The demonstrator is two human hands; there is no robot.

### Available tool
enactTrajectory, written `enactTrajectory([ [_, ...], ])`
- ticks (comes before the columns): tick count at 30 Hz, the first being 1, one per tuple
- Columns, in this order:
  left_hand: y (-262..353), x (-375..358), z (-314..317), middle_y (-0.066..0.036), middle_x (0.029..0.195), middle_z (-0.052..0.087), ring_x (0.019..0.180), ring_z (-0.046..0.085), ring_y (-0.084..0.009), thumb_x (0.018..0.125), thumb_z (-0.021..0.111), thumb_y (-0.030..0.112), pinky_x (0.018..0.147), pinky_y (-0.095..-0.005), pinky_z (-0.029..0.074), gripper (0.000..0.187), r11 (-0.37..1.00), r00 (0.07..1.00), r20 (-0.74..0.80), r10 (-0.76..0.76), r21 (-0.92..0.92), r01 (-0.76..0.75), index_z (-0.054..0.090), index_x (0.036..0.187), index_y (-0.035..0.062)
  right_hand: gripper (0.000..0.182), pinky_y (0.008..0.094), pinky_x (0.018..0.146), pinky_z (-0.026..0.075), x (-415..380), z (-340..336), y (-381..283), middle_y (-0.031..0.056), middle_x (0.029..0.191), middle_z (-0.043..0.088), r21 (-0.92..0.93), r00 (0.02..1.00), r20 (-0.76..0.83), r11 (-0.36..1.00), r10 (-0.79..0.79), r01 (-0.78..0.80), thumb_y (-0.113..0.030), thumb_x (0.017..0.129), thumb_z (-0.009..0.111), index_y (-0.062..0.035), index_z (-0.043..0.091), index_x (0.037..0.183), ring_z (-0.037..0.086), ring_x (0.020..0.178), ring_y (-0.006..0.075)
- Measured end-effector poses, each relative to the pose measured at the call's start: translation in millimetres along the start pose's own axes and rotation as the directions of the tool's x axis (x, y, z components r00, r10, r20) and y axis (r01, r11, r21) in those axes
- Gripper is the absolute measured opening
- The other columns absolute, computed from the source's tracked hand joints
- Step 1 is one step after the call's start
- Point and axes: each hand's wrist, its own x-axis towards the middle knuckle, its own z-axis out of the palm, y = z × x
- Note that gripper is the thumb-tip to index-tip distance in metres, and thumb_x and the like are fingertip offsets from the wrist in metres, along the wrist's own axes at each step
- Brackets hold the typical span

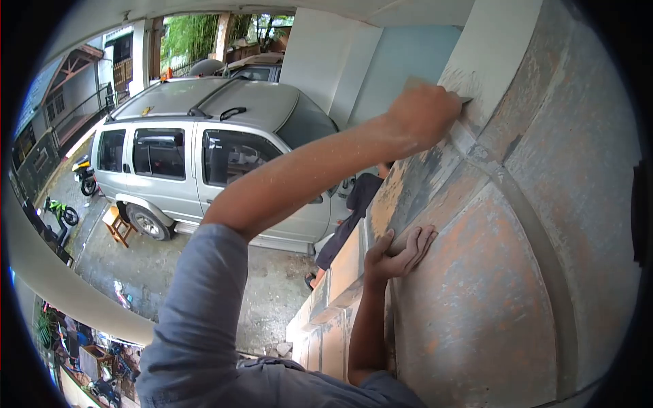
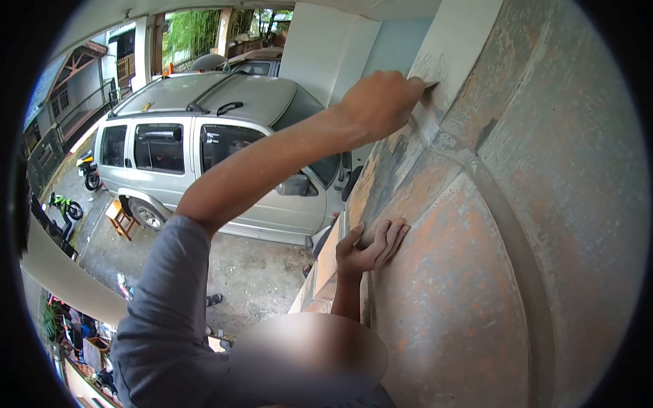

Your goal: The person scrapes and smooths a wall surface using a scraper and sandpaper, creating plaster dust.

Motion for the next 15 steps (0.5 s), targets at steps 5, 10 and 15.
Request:
enactTrajectory([
  [5, -11, 32, -3, -0.025, 0.087, 0.066, 0.083, 0.066, -0.0404, 0.079, 0.054, 0.005, 0.072, -0.0477, 0.054, 0.020, 0.995, 0.996, 0.014, -0.089, -0.031, 0.090, 0.067, 0.094, 0.0009, 0.035, 0.0554, 0.104, 0.037, -1, 0, 0, 0.0287, 0.128, 0.051, -0.006, 0.999, -0.005, 0.999, -0.034, 0.034, -0.018, 0.089, 0.057, 0.0057, 0.052, 0.114, 0.049, 0.122, 0.0462],
  [10, -3, 12, -1, -0.024, 0.086, 0.067, 0.080, 0.067, -0.0384, 0.081, 0.053, 0.006, 0.072, -0.0465, 0.055, 0.018, 1.000, 0.999, -0.037, 0.006, 0.018, -0.005, 0.068, 0.090, 0.0005, 0.044, 0.0561, 0.106, 0.033, 0, 0, 0, 0.0293, 0.131, 0.048, -0.004, 0.999, 0.020, 1.000, -0.025, 0.025, -0.022, 0.092, 0.055, 0.0079, 0.047, 0.123, 0.045, 0.125, 0.0467],
  [15, -10, 28, -2, -0.021, 0.092, 0.067, 0.088, 0.067, -0.0368, 0.084, 0.052, 0.009, 0.076, -0.0455, 0.055, 0.021, 0.995, 0.994, 0.067, -0.086, -0.036, 0.088, 0.068, 0.096, 0.0017, 0.043, 0.0563, 0.106, 0.033, -7, 0, 4, 0.0299, 0.132, 0.047, -0.025, 0.998, 0.058, 1.000, -0.006, 0.008, -0.021, 0.091, 0.056, 0.0090, 0.048, 0.122, 0.044, 0.126, 0.0465],
])
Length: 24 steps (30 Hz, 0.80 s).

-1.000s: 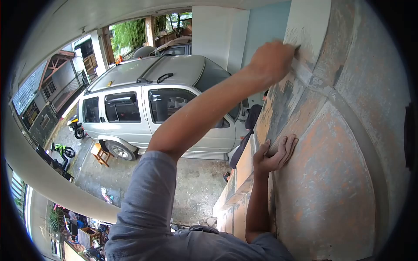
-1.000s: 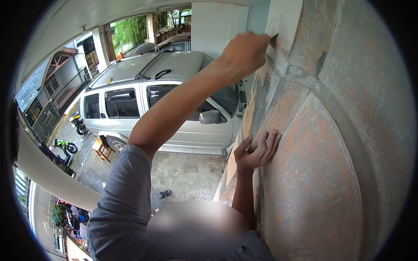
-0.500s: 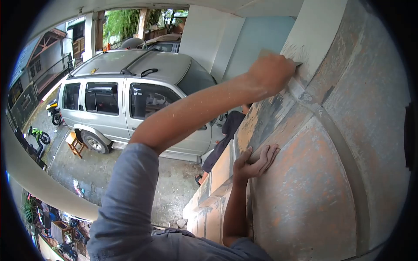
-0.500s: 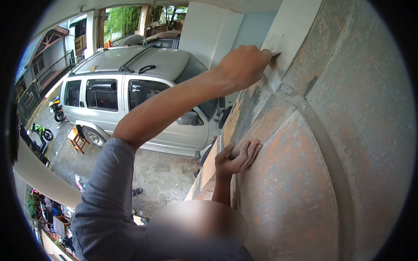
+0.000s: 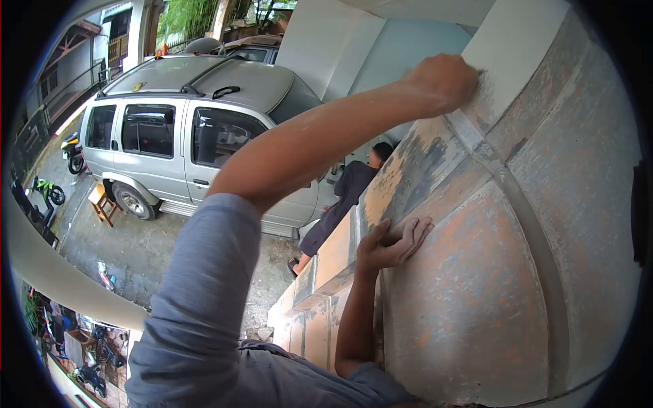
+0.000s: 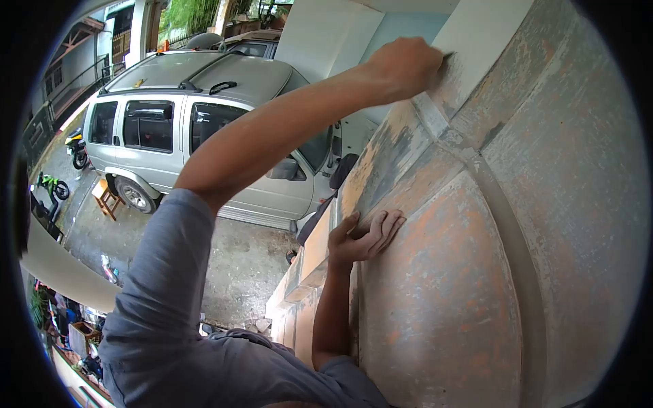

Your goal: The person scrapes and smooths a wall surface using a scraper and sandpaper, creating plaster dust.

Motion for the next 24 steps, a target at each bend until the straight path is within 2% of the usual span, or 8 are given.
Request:
enactTrajectory([
  [4, 3, -19, 1, -0.022, 0.089, 0.066, 0.084, 0.067, -0.0380, 0.083, 0.053, 0.008, 0.073, -0.0455, 0.054, 0.021, 0.994, 0.993, -0.041, 0.106, 0.029, -0.105, 0.066, 0.097, -0.0011, 0.044, 0.0559, 0.107, 0.032, 5, 0, -4, 0.0304, 0.132, 0.046, 0.034, 0.999, -0.029, 0.999, -0.018, 0.019, -0.021, 0.092, 0.056, 0.0098, 0.047, 0.123, 0.043, 0.127, 0.0464],
  [9, -1, 3, -1, -0.022, 0.088, 0.066, 0.085, 0.067, -0.0385, 0.084, 0.053, 0.011, 0.074, -0.0466, 0.054, 0.022, 0.999, 0.999, -0.030, -0.027, -0.028, 0.026, 0.066, 0.099, 0.0004, 0.044, 0.0556, 0.106, 0.034, 4, 1, 1, 0.0306, 0.131, 0.047, 0.027, 0.998, -0.014, 0.998, -0.058, 0.058, -0.018, 0.091, 0.057, 0.0103, 0.047, 0.123, 0.044, 0.126, 0.0472],
  [13, -16, -60, 13, -0.022, 0.089, 0.067, 0.081, 0.066, -0.0376, 0.087, 0.050, 0.009, 0.072, -0.0467, 0.053, 0.020, 0.965, 0.965, -0.015, 0.261, -0.017, -0.261, 0.064, 0.097, -0.0006, 0.041, 0.0554, 0.105, 0.035, 4, -4, -5, 0.0310, 0.130, 0.048, 0.061, 1.000, -0.018, 0.998, -0.005, 0.006, -0.015, 0.090, 0.059, 0.0110, 0.050, 0.120, 0.044, 0.125, 0.0486],
  [17, -45, -104, 30, -0.018, 0.072, 0.067, 0.063, 0.067, -0.0326, 0.089, 0.057, 0.014, 0.060, -0.0390, 0.055, 0.016, 0.973, 1.000, -0.017, 0.006, -0.229, -0.009, 0.062, 0.088, -0.0002, 0.039, 0.0554, 0.104, 0.036, 5, -7, -5, 0.0314, 0.132, 0.048, 0.057, 0.999, -0.008, 0.997, -0.053, 0.053, -0.012, 0.091, 0.058, 0.0110, 0.050, 0.121, 0.044, 0.125, 0.0498],
  [19, -31, -143, 0, -0.013, 0.062, 0.064, 0.050, 0.065, -0.0227, 0.093, 0.058, 0.024, 0.047, -0.0311, 0.052, 0.027, 0.688, 0.951, 0.153, -0.267, -0.661, 0.299, 0.062, 0.087, -0.0027, 0.039, 0.0549, 0.105, 0.035, 5, -5, -2, 0.0305, 0.131, 0.048, 0.082, 0.999, -0.027, 0.995, -0.047, 0.049, -0.014, 0.092, 0.056, 0.0106, 0.049, 0.122, 0.043, 0.126, 0.0479],
  [21, -28, -181, 14, -0.009, 0.061, 0.063, 0.046, 0.063, -0.0130, 0.096, 0.056, 0.029, 0.040, -0.0262, 0.048, 0.037, 0.474, 0.937, 0.130, -0.323, -0.835, 0.279, 0.061, 0.086, -0.0058, 0.039, 0.0545, 0.105, 0.035, 5, -14, -10, 0.0297, 0.131, 0.049, 0.122, 0.999, -0.036, 0.992, -0.026, 0.031, -0.015, 0.094, 0.054, 0.0102, 0.049, 0.122, 0.043, 0.128, 0.0459],
  [23, -18, -208, 23, -0.008, 0.062, 0.061, 0.045, 0.061, -0.0132, 0.096, 0.056, 0.026, 0.044, -0.0276, 0.048, 0.032, 0.292, 0.900, 0.145, -0.412, -0.914, 0.281, 0.061, 0.095, -0.0050, 0.041, 0.0532, 0.106, 0.034, 9, -33, -25, 0.0265, 0.133, 0.049, 0.629, 0.970, 0.112, 0.740, 0.217, -0.238, -0.021, 0.097, 0.049, 0.0099, 0.048, 0.123, 0.041, 0.130, 0.0403],
  [24, -11, -219, 28, -0.007, 0.062, 0.061, 0.046, 0.060, -0.0119, 0.096, 0.056, 0.027, 0.045, -0.0278, 0.047, 0.033, 0.164, 0.858, 0.186, -0.479, -0.941, 0.296, 0.062, 0.092, -0.0049, 0.041, 0.0532, 0.106, 0.034, 10, -42, -41, 0.0265, 0.133, 0.049, 0.634, 0.974, 0.100, 0.742, 0.201, -0.218, -0.021, 0.097, 0.049, 0.0099, 0.048, 0.123, 0.041, 0.130, 0.0403],
])
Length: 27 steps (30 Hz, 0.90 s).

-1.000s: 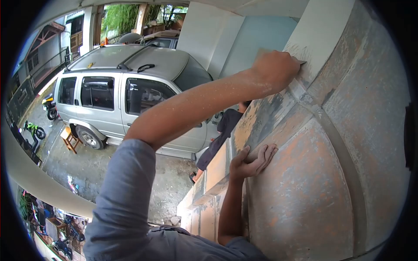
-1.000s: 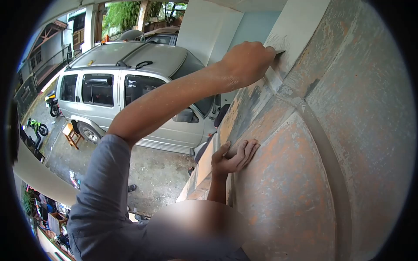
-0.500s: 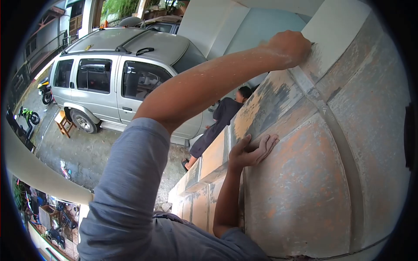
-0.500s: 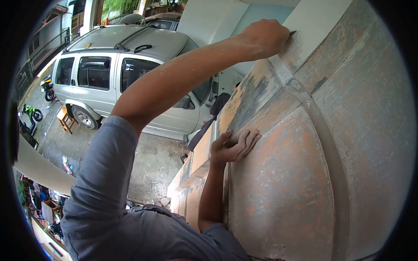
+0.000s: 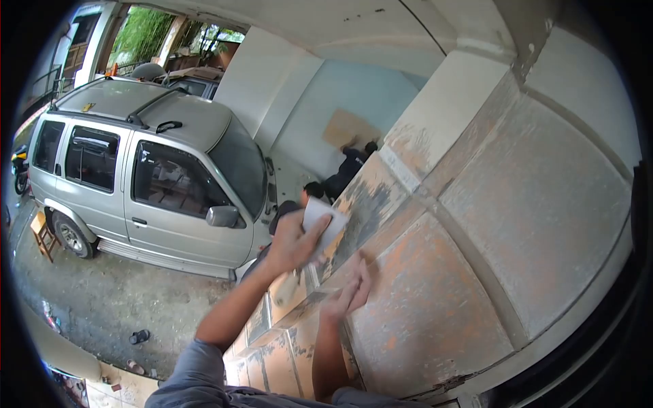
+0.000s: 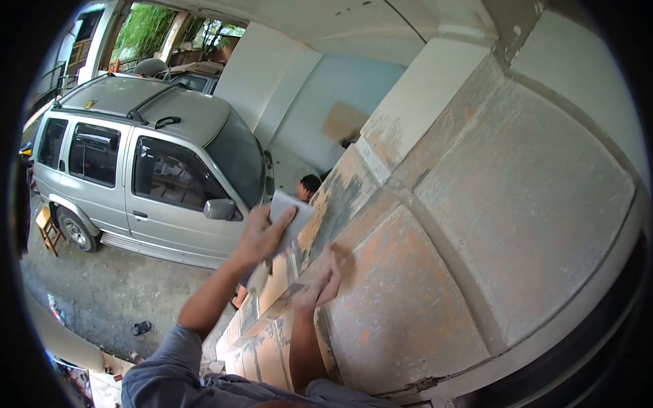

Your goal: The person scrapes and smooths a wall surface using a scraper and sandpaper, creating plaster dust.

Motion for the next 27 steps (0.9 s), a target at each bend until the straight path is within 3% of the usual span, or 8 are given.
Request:
enactTrajectory([
  [2, -22, -19, 7, -0.008, 0.061, 0.059, 0.051, 0.056, -0.0104, 0.096, 0.055, 0.028, 0.049, -0.0288, 0.044, 0.035, 0.998, 0.993, -0.115, 0.039, -0.045, -0.044, 0.062, 0.086, -0.0047, 0.041, 0.0453, 0.104, 0.037, -10, 7, -35, 0.0232, 0.130, 0.052, 0.289, 0.928, 0.214, 0.888, 0.304, -0.357, -0.024, 0.099, 0.042, 0.0092, 0.049, 0.124, 0.046, 0.126, 0.0330],
  [5, -49, -46, 21, -0.012, 0.059, 0.054, 0.057, 0.047, -0.0116, 0.096, 0.054, 0.027, 0.054, -0.0314, 0.040, 0.037, 0.986, 0.966, -0.205, 0.161, 0.075, -0.148, 0.060, 0.076, -0.0038, 0.038, 0.0380, 0.098, 0.041, -14, -7, -50, 0.0221, 0.128, 0.053, -0.006, 0.800, 0.502, 0.926, 0.329, -0.377, -0.019, 0.099, 0.040, 0.0100, 0.047, 0.124, 0.054, 0.115, 0.0318],
  [10, -30, -76, 22, -0.022, 0.067, 0.060, 0.061, 0.060, -0.0407, 0.093, 0.051, 0.022, 0.057, -0.0413, 0.046, 0.026, 0.942, 0.963, -0.078, 0.260, 0.240, -0.234, 0.062, 0.086, -0.0004, 0.032, 0.0329, 0.091, 0.044, -14, -25, -64, 0.0164, 0.118, 0.058, -0.080, 0.691, 0.421, 0.783, 0.588, -0.617, -0.009, 0.098, 0.039, 0.0064, 0.049, 0.125, 0.056, 0.106, 0.0228],
  [15, -29, -75, 9, -0.019, 0.065, 0.057, 0.060, 0.058, -0.0406, 0.092, 0.054, 0.024, 0.057, -0.0427, 0.046, 0.029, 0.877, 0.953, 0.019, 0.304, 0.386, -0.287, 0.058, 0.076, 0.0001, 0.025, 0.0258, 0.081, 0.046, -3, -40, -87, 0.0079, 0.102, 0.061, -0.277, 0.729, 0.340, 0.804, 0.594, -0.526, -0.012, 0.099, 0.042, 0.0044, 0.053, 0.114, 0.055, 0.091, 0.0118],
  [16, -35, -71, 5, -0.018, 0.063, 0.055, 0.060, 0.058, -0.0394, 0.091, 0.055, 0.024, 0.057, -0.0429, 0.046, 0.028, 0.868, 0.937, 0.050, 0.345, 0.362, -0.339, 0.057, 0.075, 0.0009, 0.029, 0.0339, 0.078, 0.049, 1, -49, -79, 0.0150, 0.097, 0.064, -0.391, 0.786, 0.305, 0.823, 0.538, -0.412, -0.013, 0.097, 0.043, 0.0067, 0.051, 0.118, 0.062, 0.085, 0.0236],
  [19, -28, -53, 10, -0.013, 0.062, 0.052, 0.060, 0.058, -0.0355, 0.088, 0.061, 0.024, 0.056, -0.0418, 0.047, 0.025, 0.843, 0.903, 0.021, 0.428, 0.351, -0.408, 0.055, 0.074, 0.0040, 0.028, 0.0235, 0.041, 0.039, 55, -38, -118, 0.0098, 0.073, 0.058, -0.228, 0.600, 0.089, 0.603, 0.795, -0.765, -0.021, 0.099, 0.043, 0.0017, 0.042, 0.115, 0.050, 0.048, 0.0106],
  [22, -21, -15, 44, -0.013, 0.082, 0.056, 0.063, 0.060, -0.0332, 0.084, 0.066, 0.026, 0.054, -0.0399, 0.049, 0.022, 0.718, 0.798, -0.018, 0.602, 0.450, -0.532, 0.056, 0.086, 0.0058, 0.028, 0.0202, 0.034, 0.032, 100, -33, -125, 0.0049, 0.063, 0.053, -0.251, 0.822, 0.138, 0.822, 0.553, -0.511, -0.015, 0.097, 0.048, 0.0014, 0.040, 0.118, 0.044, 0.041, 0.0077],
  [27, 6, 49, 98, -0.013, 0.110, 0.055, 0.074, 0.066, -0.0305, 0.081, 0.069, 0.028, 0.055, -0.0379, 0.053, 0.039, 0.592, 0.682, 0.025, 0.731, 0.475, -0.651, 0.053, 0.107, 0.0050, 0.029, 0.0273, 0.040, 0.038, 200, 11, -160, 0.0075, 0.059, 0.057, -0.673, 0.960, 0.103, 0.729, 0.261, -0.126, -0.026, 0.094, 0.058, 0.0028, 0.057, 0.091, 0.049, 0.039, 0.0118],
])
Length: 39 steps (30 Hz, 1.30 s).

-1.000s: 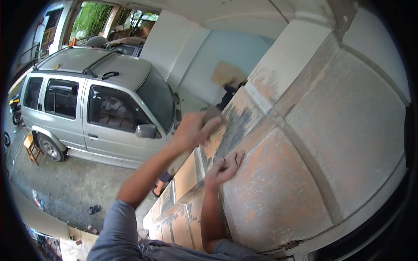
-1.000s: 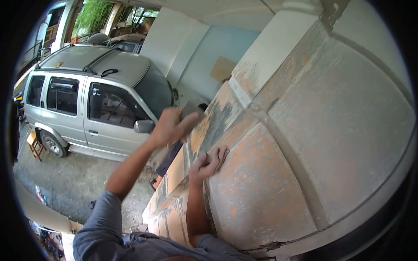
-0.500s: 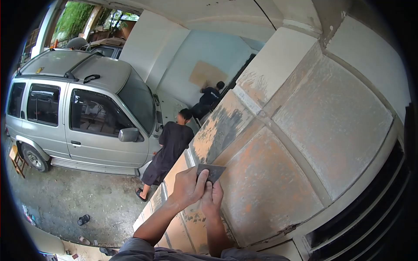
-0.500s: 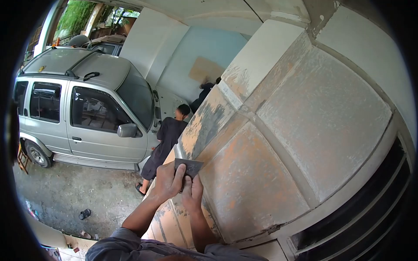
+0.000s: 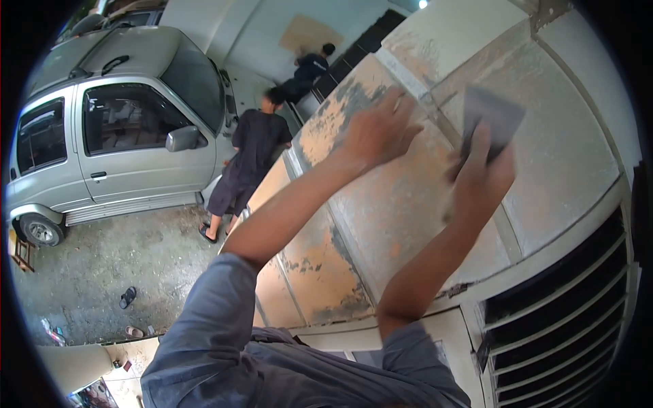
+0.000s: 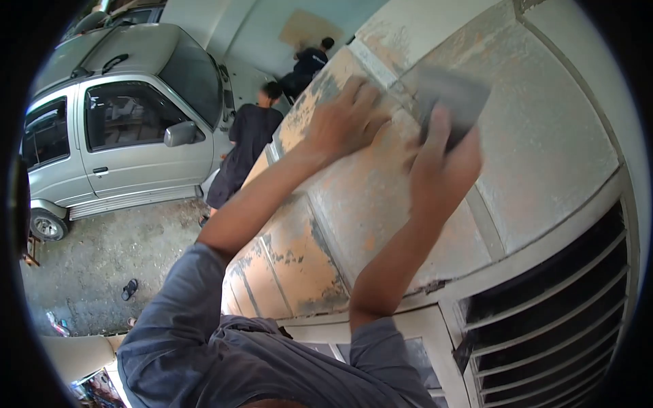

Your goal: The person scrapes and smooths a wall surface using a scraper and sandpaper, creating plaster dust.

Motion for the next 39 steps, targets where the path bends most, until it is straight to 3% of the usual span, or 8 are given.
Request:
enactTrajectory([
  [5, -16, 23, 26, -0.007, 0.111, 0.058, 0.077, 0.066, -0.0280, 0.084, 0.067, 0.028, 0.057, -0.0356, 0.054, 0.034, 0.994, 0.995, -0.030, 0.093, -0.046, -0.094, 0.057, 0.110, 0.0097, 0.042, 0.0415, 0.067, 0.050, 105, 7, -12, 0.0166, 0.073, 0.067, -0.648, 0.956, 0.222, 0.704, -0.190, 0.291, -0.037, 0.094, 0.053, 0.0029, 0.062, 0.088, 0.067, 0.070, 0.0319],
  [8, -34, 15, 37, -0.005, 0.109, 0.060, 0.078, 0.066, -0.0241, 0.084, 0.067, 0.027, 0.057, -0.0332, 0.055, 0.029, 0.986, 0.986, -0.091, 0.136, -0.087, -0.144, 0.060, 0.107, 0.0112, 0.044, 0.0482, 0.076, 0.049, 155, 9, 15, 0.0222, 0.083, 0.068, -0.793, 0.867, 0.343, 0.383, -0.360, 0.473, -0.040, 0.094, 0.052, 0.0027, 0.061, 0.092, 0.065, 0.086, 0.0414],
  [12, -41, 10, 43, -0.003, 0.105, 0.063, 0.078, 0.067, -0.0196, 0.084, 0.068, 0.029, 0.056, -0.0310, 0.055, 0.025, 0.974, 0.970, -0.190, 0.150, -0.142, -0.179, 0.065, 0.103, 0.0128, 0.044, 0.0502, 0.080, 0.048, 169, 16, 22, 0.0265, 0.092, 0.066, -0.831, 0.904, 0.327, 0.372, -0.274, 0.413, -0.040, 0.093, 0.053, 0.0026, 0.060, 0.096, 0.063, 0.091, 0.0448],
  [14, -43, 10, 42, -0.003, 0.106, 0.063, 0.078, 0.067, -0.0193, 0.085, 0.068, 0.029, 0.056, -0.0306, 0.055, 0.025, 0.976, 0.974, -0.185, 0.130, -0.151, -0.159, 0.065, 0.103, 0.0132, 0.044, 0.0499, 0.080, 0.048, 176, 16, 12, 0.0288, 0.092, 0.065, -0.832, 0.833, 0.470, 0.168, -0.292, 0.528, -0.039, 0.092, 0.053, 0.0036, 0.060, 0.097, 0.063, 0.091, 0.0448],
  [27, -44, 8, 45, 0.000, 0.107, 0.063, 0.076, 0.066, -0.0172, 0.085, 0.068, 0.032, 0.057, -0.0292, 0.055, 0.024, 0.972, 0.982, -0.154, 0.106, -0.192, -0.135, 0.067, 0.102, 0.0156, 0.044, 0.0470, 0.084, 0.048, 204, 41, 5, 0.0304, 0.092, 0.064, -0.769, 0.775, 0.575, 0.151, -0.264, 0.622, -0.036, 0.089, 0.058, 0.0068, 0.060, 0.098, 0.063, 0.091, 0.0438],
  [30, -45, 7, 46, 0.000, 0.107, 0.063, 0.075, 0.066, -0.0171, 0.084, 0.068, 0.032, 0.056, -0.0292, 0.055, 0.024, 0.970, 0.983, -0.154, 0.099, -0.203, -0.130, 0.067, 0.102, 0.0164, 0.044, 0.0466, 0.081, 0.049, 197, 45, 2, 0.0306, 0.092, 0.064, -0.722, 0.721, 0.670, 0.074, -0.178, 0.688, -0.036, 0.089, 0.058, 0.0073, 0.060, 0.097, 0.064, 0.088, 0.0424],
  [37, -44, 6, 46, 0.000, 0.108, 0.063, 0.074, 0.066, -0.0174, 0.084, 0.069, 0.032, 0.056, -0.0287, 0.055, 0.024, 0.972, 0.982, -0.155, 0.109, -0.191, -0.138, 0.068, 0.102, 0.0171, 0.042, 0.0428, 0.069, 0.052, 172, 67, -18, 0.0274, 0.085, 0.065, -0.792, 0.797, 0.590, 0.285, 0.131, 0.540, -0.034, 0.089, 0.058, 0.0066, 0.059, 0.098, 0.067, 0.071, 0.0349],
  [39, -45, 6, 44, 0.000, 0.108, 0.063, 0.074, 0.066, -0.0177, 0.084, 0.069, 0.032, 0.056, -0.0289, 0.055, 0.024, 0.972, 0.987, -0.129, 0.100, -0.200, -0.125, 0.067, 0.103, 0.0174, 0.042, 0.0441, 0.071, 0.052, 189, 68, -10, 0.0275, 0.085, 0.065, -0.766, 0.781, 0.622, 0.167, -0.045, 0.620, -0.034, 0.089, 0.058, 0.0066, 0.059, 0.099, 0.067, 0.076, 0.0370],
])
